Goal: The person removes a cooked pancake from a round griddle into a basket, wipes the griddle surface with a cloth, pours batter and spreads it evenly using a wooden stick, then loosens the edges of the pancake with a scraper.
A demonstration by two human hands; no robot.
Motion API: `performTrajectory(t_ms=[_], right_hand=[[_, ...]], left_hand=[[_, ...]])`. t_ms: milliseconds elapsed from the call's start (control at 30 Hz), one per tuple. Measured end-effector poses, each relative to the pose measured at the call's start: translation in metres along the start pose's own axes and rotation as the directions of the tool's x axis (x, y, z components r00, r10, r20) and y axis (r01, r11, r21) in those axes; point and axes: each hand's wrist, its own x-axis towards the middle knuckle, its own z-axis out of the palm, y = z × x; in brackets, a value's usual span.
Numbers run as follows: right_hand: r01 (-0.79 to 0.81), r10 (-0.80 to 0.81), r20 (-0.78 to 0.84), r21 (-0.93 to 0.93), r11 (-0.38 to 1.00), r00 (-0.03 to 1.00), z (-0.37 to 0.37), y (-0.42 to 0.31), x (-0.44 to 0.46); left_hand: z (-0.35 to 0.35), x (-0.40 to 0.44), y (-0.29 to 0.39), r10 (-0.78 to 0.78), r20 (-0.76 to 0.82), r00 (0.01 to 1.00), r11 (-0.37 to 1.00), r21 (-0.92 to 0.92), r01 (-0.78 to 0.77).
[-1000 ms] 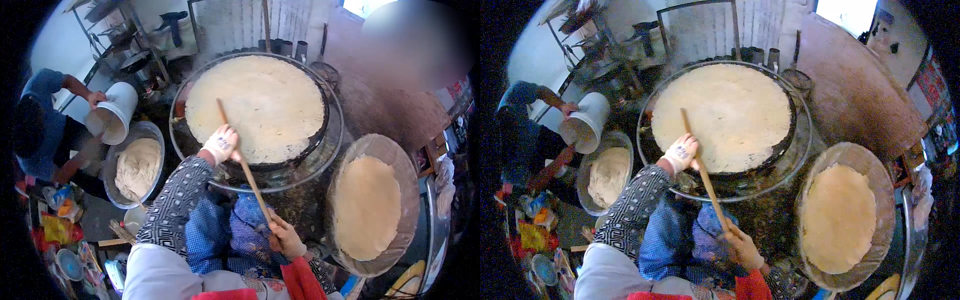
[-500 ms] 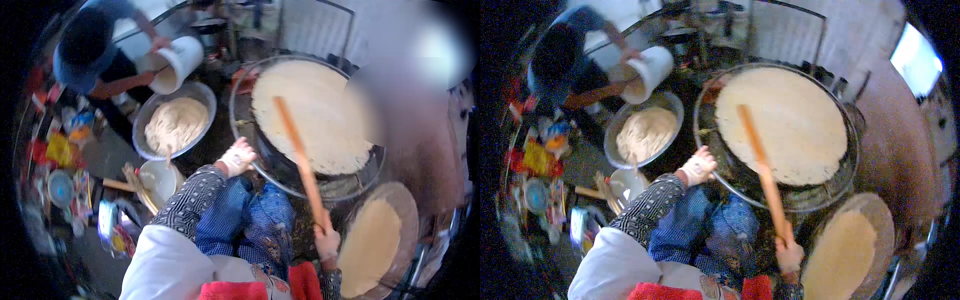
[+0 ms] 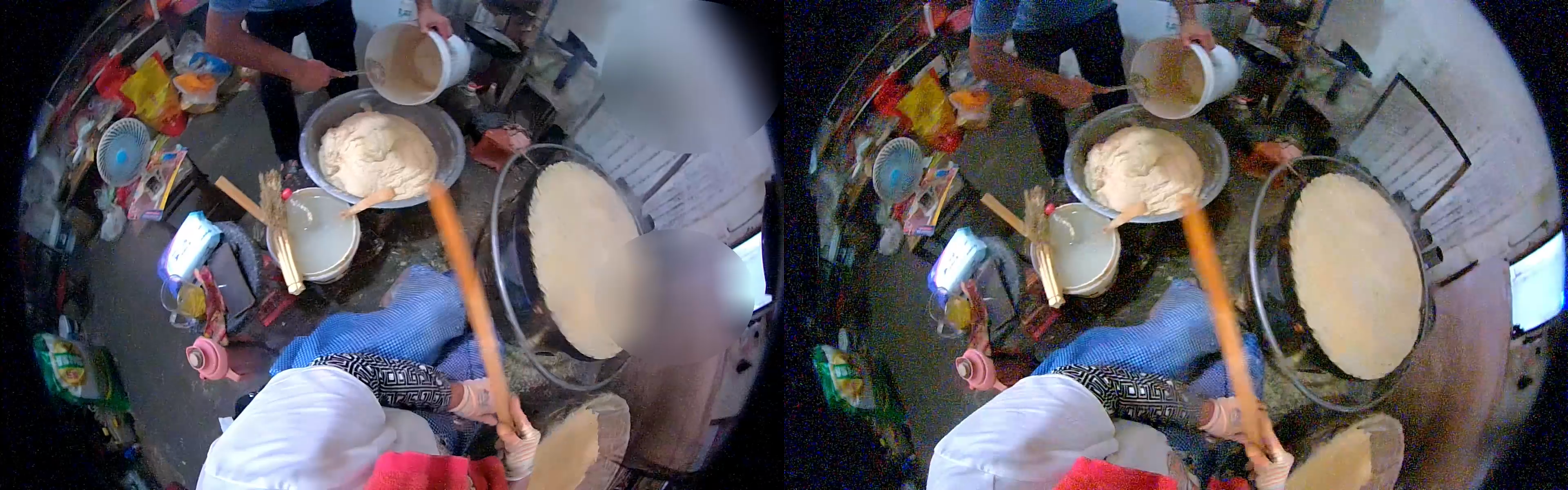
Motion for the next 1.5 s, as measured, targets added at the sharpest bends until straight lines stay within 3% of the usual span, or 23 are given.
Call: performTrajectory(t_ms=[133,167,200,267,500,600,667,733,767,800,900,933,967,1000,1033,1067,1133,1233,1267,1333,1400,1467,1500], right_hand=[[-0.083,0.091,0.044,-0.167,0.982,0.995,0.038,-0.081,-0.005],[-0.021,0.032,0.049,-0.204,0.979,0.998,0.032,-0.1,0.0],[0.083,-0.062,0.083,-0.276,0.958,0.995,0.031,-0.112,0.006],[0.091,-0.053,0.112,-0.375,0.923,0.992,0.019,-0.136,0.017],[0.042,0.088,0.17,-0.636,0.77,0.981,0.036,-0.187,0.024],[0.341,-0.061,0.402,-0.676,0.654,0.914,0.042,-0.183,0.049],[0.674,-0.319,0.593,-0.651,0.35,0.739,0.074,-0.205,0.058],[0.634,-0.292,0.58,-0.761,0.139,0.761,0.111,-0.242,0.053],[0.677,-0.375,0.612,-0.733,0.061,0.697,0.122,-0.239,0.067],[0.621,-0.403,0.617,-0.771,-0.139,0.676,0.144,-0.245,0.069],[0.712,-0.364,0.692,-0.695,-0.099,0.624,0.232,-0.233,0.11],[0.822,-0.387,0.755,-0.569,0.012,0.528,0.259,-0.216,0.128],[0.812,-0.271,0.766,-0.561,0.16,0.583,0.292,-0.207,0.135],[0.833,-0.245,0.806,-0.467,0.295,0.539,0.306,-0.207,0.13],[0.877,-0.443,0.771,-0.308,0.368,0.457,0.32,-0.179,0.14],[0.834,-0.52,0.683,-0.251,0.492,0.512,0.311,-0.174,0.13],[0.833,-0.702,0.462,-0.192,0.518,0.543,0.283,-0.142,0.122],[0.684,-0.712,0.127,-0.434,0.586,0.691,0.19,-0.085,0.1],[0.668,-0.761,-0.024,-0.461,0.584,0.648,0.156,-0.051,0.09],[0.446,-0.597,-0.325,-0.433,0.783,0.733,0.106,0.021,0.068],[0.204,-0.522,-0.573,-0.527,0.825,0.632,0.06,0.098,0.014],[-0.181,-0.244,-0.723,-0.456,0.871,0.647,0.026,0.177,-0.05],[-0.37,-0.224,-0.82,-0.458,0.808,0.526,0.018,0.232,-0.081]], left_hand=[[0.01,-0.029,-0.037,-0.099,-0.176,0.979,0.993,0.05,0.109],[-0.062,-0.038,-0.009,-0.099,-0.163,0.982,0.995,0.011,0.102],[-0.062,-0.043,-0.012,-0.124,-0.133,0.983,0.99,0.043,0.131],[-0.058,-0.047,-0.021,-0.177,-0.073,0.981,0.978,0.103,0.184],[-0.104,-0.076,0.004,-0.273,0.148,0.95,0.962,0.035,0.271],[-0.124,-0.097,0.024,-0.248,0.285,0.926,0.963,-0.031,0.268],[-0.127,-0.108,0.031,-0.22,0.358,0.907,0.952,-0.124,0.28],[-0.139,-0.123,0.041,-0.217,0.313,0.925,0.947,-0.164,0.277],[-0.154,-0.128,0.047,-0.209,0.314,0.926,0.939,-0.2,0.28],[-0.172,-0.133,0.054,-0.201,0.315,0.927,0.93,-0.236,0.281],[-0.208,-0.159,0.067,-0.095,0.202,0.975,0.813,-0.549,0.193],[-0.215,-0.168,0.07,-0.077,0.151,0.986,0.753,-0.639,0.156],[-0.231,-0.174,0.076,-0.074,0.055,0.996,0.785,-0.613,0.092],[-0.248,-0.178,0.081,-0.048,-0.037,0.998,0.809,-0.588,0.017],[-0.254,-0.176,0.081,-0.165,0.115,0.979,0.746,-0.635,0.201],[-0.257,-0.179,0.082,-0.249,0.217,0.944,0.725,-0.605,0.331],[-0.234,-0.18,0.067,-0.226,0.16,0.961,0.787,-0.551,0.277],[-0.23,-0.144,0.069,-0.206,0.238,0.949,0.812,-0.5,0.302],[-0.224,-0.128,0.074,-0.179,0.246,0.953,0.797,-0.532,0.287],[-0.215,-0.101,0.086,-0.209,0.183,0.961,0.822,-0.499,0.274],[-0.192,-0.083,0.09,-0.209,0.192,0.959,0.835,-0.476,0.277],[-0.173,-0.066,0.101,-0.19,0.23,0.954,0.844,-0.458,0.279],[-0.162,-0.056,0.106,-0.163,0.255,0.953,0.849,-0.456,0.267]])
